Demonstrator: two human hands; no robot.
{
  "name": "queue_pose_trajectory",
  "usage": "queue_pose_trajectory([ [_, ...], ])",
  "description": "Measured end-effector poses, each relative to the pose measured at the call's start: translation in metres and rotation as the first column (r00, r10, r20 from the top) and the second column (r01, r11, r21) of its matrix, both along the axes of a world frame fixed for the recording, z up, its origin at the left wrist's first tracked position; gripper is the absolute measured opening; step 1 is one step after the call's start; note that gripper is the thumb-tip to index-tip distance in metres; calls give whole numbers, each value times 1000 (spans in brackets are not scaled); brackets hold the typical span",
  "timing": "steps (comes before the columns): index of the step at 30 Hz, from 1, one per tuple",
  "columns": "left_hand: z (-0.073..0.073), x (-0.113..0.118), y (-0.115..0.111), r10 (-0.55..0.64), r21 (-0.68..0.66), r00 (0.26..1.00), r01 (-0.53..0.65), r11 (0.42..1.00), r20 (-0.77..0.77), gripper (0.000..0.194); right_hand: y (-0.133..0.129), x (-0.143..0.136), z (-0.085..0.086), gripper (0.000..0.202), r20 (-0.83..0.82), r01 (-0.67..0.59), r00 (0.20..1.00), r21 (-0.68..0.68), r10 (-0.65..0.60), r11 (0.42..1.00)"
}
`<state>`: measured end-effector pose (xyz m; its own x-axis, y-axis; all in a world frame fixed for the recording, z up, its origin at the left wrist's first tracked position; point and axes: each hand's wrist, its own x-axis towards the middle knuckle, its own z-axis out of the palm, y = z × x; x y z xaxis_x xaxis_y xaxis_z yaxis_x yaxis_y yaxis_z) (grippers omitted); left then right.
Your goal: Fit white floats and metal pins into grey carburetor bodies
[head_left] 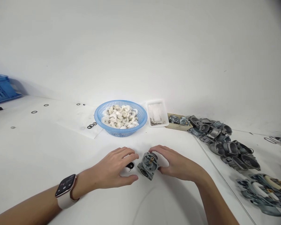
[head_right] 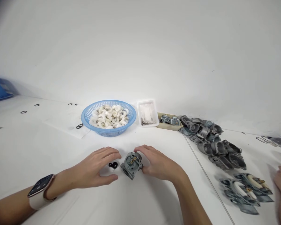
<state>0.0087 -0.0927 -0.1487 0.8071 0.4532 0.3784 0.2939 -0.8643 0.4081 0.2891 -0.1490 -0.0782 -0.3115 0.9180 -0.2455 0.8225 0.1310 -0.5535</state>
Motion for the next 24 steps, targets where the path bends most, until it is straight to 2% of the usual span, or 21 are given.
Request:
queue_pose_trajectory([
  [7, 1, 1, 1, 12, -14, 1000, -12, 1000, -17, 46, -3, -7, 4, 44, 44, 50, 998, -17, -49, 999],
  [10, 0, 1, 0, 39, -39, 999, -40, 998, -20, 54, -4, -9, 7, 32, 56, 67, 996, -67, -63, 996],
  [15, -5, 7, -2, 87, -60, 996, -88, 994, -20, 69, -5, -16, 9, 26, 57, 74, 996, -97, -69, 992],
  [24, -11, 16, -2, 126, -81, 992, -125, 989, 5, 54, -5, -21, 9, 25, 79, 68, 995, -67, -63, 995],
])
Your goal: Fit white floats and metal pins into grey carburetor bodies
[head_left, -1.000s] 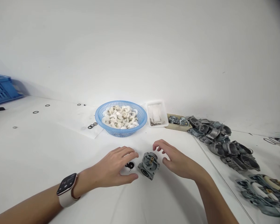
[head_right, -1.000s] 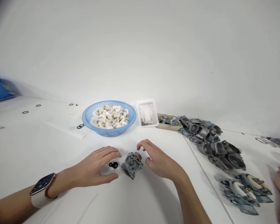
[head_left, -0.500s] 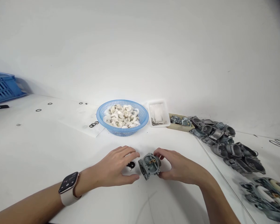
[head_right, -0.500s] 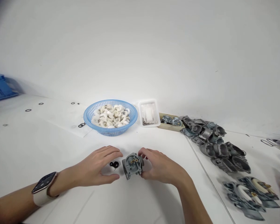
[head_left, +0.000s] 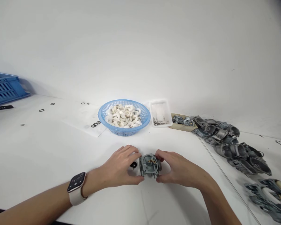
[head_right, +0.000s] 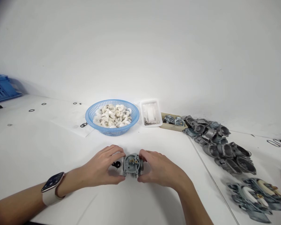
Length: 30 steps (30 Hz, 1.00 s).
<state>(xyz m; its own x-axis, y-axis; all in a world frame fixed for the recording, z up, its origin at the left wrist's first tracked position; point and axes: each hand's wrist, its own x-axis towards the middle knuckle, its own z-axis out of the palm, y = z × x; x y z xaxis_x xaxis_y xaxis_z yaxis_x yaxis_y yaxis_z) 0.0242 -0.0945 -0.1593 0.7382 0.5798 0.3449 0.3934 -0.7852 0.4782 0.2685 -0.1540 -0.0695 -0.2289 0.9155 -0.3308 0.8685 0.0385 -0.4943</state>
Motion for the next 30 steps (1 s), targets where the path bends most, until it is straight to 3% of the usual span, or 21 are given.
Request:
queue_pose_trajectory([
  [8, 3, -3, 1, -42, -6, 998, 42, 999, 43, 44, 5, 22, -5, 61, -63, 63, 996, -48, -66, 997],
  [11, 4, -7, 4, -54, 34, 998, 53, 998, 45, 43, 16, 27, -4, 44, -127, 72, 990, 31, -68, 997],
  [15, 5, -12, 6, -66, 73, 998, 65, 995, 10, 42, 40, 17, 2, 28, -104, 71, 994, 265, -45, 962],
  [18, 7, -14, 8, -77, 86, 997, 78, 993, -18, 43, 68, -4, 12, 29, 7, -47, 999, 421, 49, 906],
  [22, 9, -17, 9, -91, 121, 995, 95, 988, -41, 46, 121, -39, 22, 27, 196, -216, 971, 500, 133, 839],
  [30, 9, -15, 17, -119, 189, 983, 145, 971, -141, 62, 228, -76, 21, 35, 466, -285, 885, 519, 13, 806],
])
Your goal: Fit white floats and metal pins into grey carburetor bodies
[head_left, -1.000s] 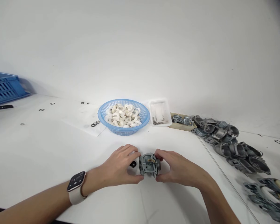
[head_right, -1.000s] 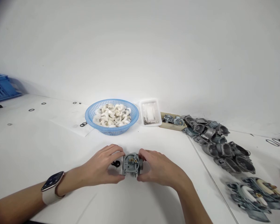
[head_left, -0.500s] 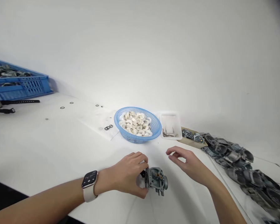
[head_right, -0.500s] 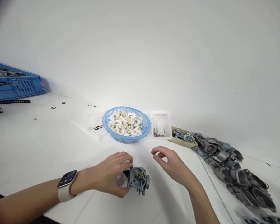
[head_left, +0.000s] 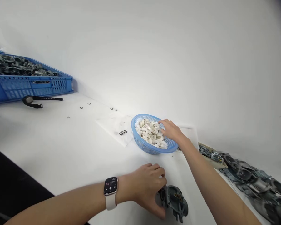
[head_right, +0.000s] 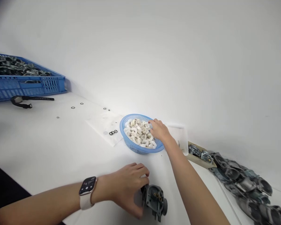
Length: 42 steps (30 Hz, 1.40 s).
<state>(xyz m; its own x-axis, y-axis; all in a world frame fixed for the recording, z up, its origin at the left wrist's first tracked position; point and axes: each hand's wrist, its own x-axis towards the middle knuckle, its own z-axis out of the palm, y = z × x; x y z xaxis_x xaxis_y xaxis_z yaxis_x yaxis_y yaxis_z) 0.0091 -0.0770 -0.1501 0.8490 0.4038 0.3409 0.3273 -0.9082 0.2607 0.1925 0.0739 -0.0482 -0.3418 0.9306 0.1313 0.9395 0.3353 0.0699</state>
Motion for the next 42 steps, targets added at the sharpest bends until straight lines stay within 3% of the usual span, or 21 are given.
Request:
queue_pose_trajectory([
  [7, -2, 1, 4, -14, 29, 1000, 14, 999, -22, 65, 31, -24, -2, 32, 173, -81, 981, -64, 91, 995],
  [13, 1, -3, 2, 8, -8, 1000, -8, 1000, -14, 67, 23, -33, 10, 33, 146, -66, 987, -60, 74, 996],
  [17, 0, -6, -2, 33, -58, 998, -30, 998, 50, 60, -25, -20, 26, 32, 5, -113, 993, -83, 114, 990],
  [21, 2, -8, -5, 44, -102, 995, -34, 994, 93, 58, -110, 2, 30, 26, -129, -171, 979, -122, 155, 978],
  [24, 5, -7, -8, 39, -108, 993, -27, 994, 111, 61, -174, 22, 18, 20, -376, -229, 914, -162, 155, 960],
  [27, 5, -6, -11, 35, -125, 992, -20, 992, 122, 59, -216, 40, -5, 30, -523, -237, 845, -173, 115, 956],
  [30, 4, -4, -13, 51, -145, 992, -34, 989, 114, 55, -236, 49, -31, 37, -600, -213, 795, -140, 88, 967],
  [34, 3, -2, -13, 59, -160, 994, -43, 986, 95, 56, -240, 50, -54, 38, -677, -195, 733, -108, 71, 975],
  [38, 4, -2, -11, 66, -172, 989, -43, 984, 129, 59, -240, 50, -65, 42, -703, -177, 710, -121, 42, 977],
  [42, 7, -2, -12, 75, -199, 979, -36, 979, 189, 51, -242, 54, -63, 47, -690, -183, 722, -129, 44, 974],
])
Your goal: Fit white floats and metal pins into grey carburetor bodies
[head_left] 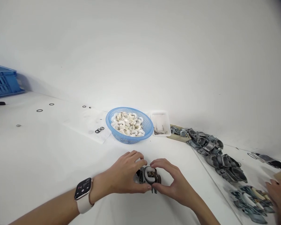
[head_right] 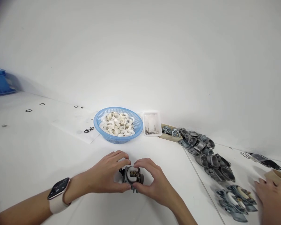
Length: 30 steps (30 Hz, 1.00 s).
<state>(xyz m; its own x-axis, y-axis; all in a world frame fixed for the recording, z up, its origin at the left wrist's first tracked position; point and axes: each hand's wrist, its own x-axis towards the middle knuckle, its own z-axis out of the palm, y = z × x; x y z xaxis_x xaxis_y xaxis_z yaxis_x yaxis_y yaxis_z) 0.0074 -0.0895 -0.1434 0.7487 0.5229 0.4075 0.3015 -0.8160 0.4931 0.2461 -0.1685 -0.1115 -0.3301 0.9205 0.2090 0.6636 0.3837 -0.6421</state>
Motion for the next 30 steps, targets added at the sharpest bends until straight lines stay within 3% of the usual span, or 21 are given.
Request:
queue_pose_trajectory([
  [3, 1, 1, -2, 0, -22, 1000, 0, 1000, 26, 46, 4, 12, 10, 38, 40, 47, 998, 26, -48, 999],
  [6, 1, 3, -4, -4, -50, 999, 6, 999, 39, 40, 20, 36, 21, 26, 51, 187, 980, 78, -192, 979],
  [9, 0, 4, -6, -6, -82, 998, 10, 997, 59, 36, 53, 63, 29, 30, 78, 317, 943, 93, -324, 944],
  [15, 0, 8, -7, 2, -140, 997, 8, 990, 72, 31, 137, 101, 26, 31, 206, 384, 893, 116, -400, 916],
  [21, -2, 13, -8, 7, -155, 995, 9, 988, 103, 35, 197, 99, 7, 26, 458, 362, 816, 74, -354, 929],
  [30, -2, 14, -6, 6, -118, 997, 2, 993, 75, 36, 227, 78, -4, 34, 610, 387, 725, 24, -320, 922],
])
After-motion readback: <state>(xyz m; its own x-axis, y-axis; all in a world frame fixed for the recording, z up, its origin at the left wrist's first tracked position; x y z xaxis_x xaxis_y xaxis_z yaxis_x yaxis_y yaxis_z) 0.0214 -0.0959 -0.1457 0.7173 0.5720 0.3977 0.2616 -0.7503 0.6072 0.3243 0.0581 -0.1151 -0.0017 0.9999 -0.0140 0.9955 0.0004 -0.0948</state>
